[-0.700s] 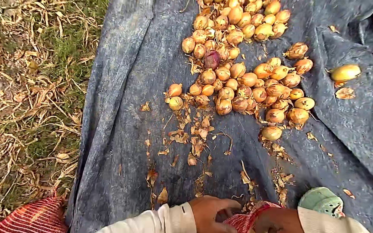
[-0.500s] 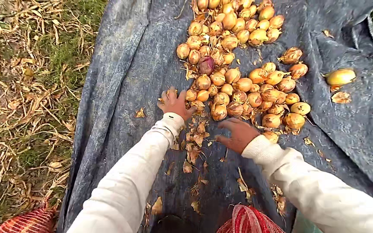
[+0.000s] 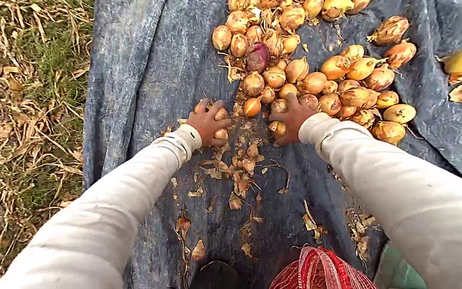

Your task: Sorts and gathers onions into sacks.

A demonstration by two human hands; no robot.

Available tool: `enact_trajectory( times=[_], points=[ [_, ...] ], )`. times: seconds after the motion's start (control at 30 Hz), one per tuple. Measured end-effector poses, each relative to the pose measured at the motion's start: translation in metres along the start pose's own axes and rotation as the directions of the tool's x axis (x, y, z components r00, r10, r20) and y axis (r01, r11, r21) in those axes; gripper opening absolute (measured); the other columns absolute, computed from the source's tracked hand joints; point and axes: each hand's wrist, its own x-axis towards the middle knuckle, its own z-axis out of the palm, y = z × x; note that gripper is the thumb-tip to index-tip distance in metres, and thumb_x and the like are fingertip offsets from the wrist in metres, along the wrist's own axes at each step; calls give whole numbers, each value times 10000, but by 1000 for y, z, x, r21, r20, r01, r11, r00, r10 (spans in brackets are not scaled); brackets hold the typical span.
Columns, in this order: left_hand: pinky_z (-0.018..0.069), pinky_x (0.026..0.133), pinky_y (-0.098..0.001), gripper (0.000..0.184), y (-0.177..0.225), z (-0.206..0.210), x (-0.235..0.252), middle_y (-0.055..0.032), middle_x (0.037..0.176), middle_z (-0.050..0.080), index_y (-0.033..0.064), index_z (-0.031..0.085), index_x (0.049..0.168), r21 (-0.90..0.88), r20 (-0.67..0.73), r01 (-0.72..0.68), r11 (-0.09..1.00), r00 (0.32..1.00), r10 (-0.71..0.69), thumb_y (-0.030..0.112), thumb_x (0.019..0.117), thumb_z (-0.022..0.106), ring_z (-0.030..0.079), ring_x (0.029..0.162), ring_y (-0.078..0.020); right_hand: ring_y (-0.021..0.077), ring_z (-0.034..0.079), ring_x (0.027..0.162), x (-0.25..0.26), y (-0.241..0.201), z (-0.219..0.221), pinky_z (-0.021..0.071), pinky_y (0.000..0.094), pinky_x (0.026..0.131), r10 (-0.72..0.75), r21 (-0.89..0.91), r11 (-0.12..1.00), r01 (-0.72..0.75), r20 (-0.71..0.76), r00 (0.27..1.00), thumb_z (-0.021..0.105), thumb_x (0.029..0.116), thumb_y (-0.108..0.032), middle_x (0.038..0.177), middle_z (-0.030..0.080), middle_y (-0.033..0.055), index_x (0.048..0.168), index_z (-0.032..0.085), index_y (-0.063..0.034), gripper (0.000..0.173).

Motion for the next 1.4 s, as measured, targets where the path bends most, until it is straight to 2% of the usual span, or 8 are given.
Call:
enact_trajectory(
  times=[0.1, 0.43, 0.63, 0.77, 0.93, 1.1, 1.23, 1.4],
  points=[
    [513, 924, -700, 712, -22, 3, -12, -239, 1691, 172, 356, 549, 1487, -8, -29, -42, 999, 999, 42, 494, 844, 823, 186, 1494, -599, 633, 347, 1368, -5, 13, -1, 433, 717, 1012, -65, -43, 997, 64, -8, 998, 939, 709, -471, 1641, 109, 355, 1461, 585, -254, 859],
    [529, 876, -696, 519, -13, 22, -28, -293, 1669, 183, 312, 652, 1366, -91, -161, 91, 992, 981, -105, 384, 877, 809, 212, 1483, -614, 630, 436, 1291, -5, 8, 3, 456, 713, 967, 63, 18, 998, -63, 2, 998, 895, 744, -533, 1626, 117, 373, 1501, 520, -320, 871],
    [525, 893, -695, 594, -26, 3, -18, -242, 1698, 129, 321, 629, 1405, -20, 0, 9, 1000, 1000, -9, 405, 856, 841, 233, 1476, -598, 616, 569, 1133, -10, 11, 15, 503, 710, 890, 89, 99, 992, -84, -50, 995, 883, 741, -567, 1599, 120, 417, 1500, 503, -344, 877],
    [523, 862, -712, 583, -12, 8, -17, -240, 1702, 114, 293, 636, 1387, -82, -70, 195, 977, 977, -201, 396, 851, 842, 244, 1464, -615, 617, 566, 1143, -15, 17, 24, 497, 714, 898, 92, 179, 981, -80, -60, 994, 869, 774, -541, 1652, 52, 356, 1499, 494, -351, 838],
    [473, 951, -721, 636, -17, -10, 9, -317, 1657, 142, 239, 610, 1414, -206, -31, 385, 899, 916, -399, 506, 869, 800, 444, 1316, -615, 593, 528, 1241, -13, 19, 26, 473, 720, 944, 75, 271, 961, -54, -65, 995, 897, 764, -488, 1667, 58, 330, 1467, 542, -309, 807],
    [480, 986, -677, 607, -6, 9, -12, -304, 1678, 91, 231, 653, 1367, -316, -181, 335, 887, 897, -404, 442, 833, 848, 393, 1378, -594, 592, 488, 1287, -21, 15, 21, 449, 726, 971, 109, 369, 926, -78, -65, 992, 882, 771, -514, 1635, 112, 372, 1449, 580, -267, 782],
    [504, 960, -678, 539, -3, 54, -49, -372, 1609, 241, 172, 740, 1235, -319, -460, 131, 939, 845, -274, 366, 756, 895, 393, 1380, -615, 602, 458, 1293, -43, 14, 48, 441, 721, 975, 232, 579, 811, -87, -182, 955, 880, 784, -490, 1574, 184, 426, 1441, 579, -223, 770],
    [475, 981, -694, 600, -7, 32, -32, -318, 1666, 129, 207, 659, 1352, -328, -207, 317, 890, 895, -395, 475, 844, 832, 399, 1365, -611, 601, 524, 1220, -47, -4, 66, 487, 707, 918, 360, 604, 776, -183, -186, 914, 818, 822, -568, 1611, 121, 395, 1486, 514, -240, 801]
  ],
)
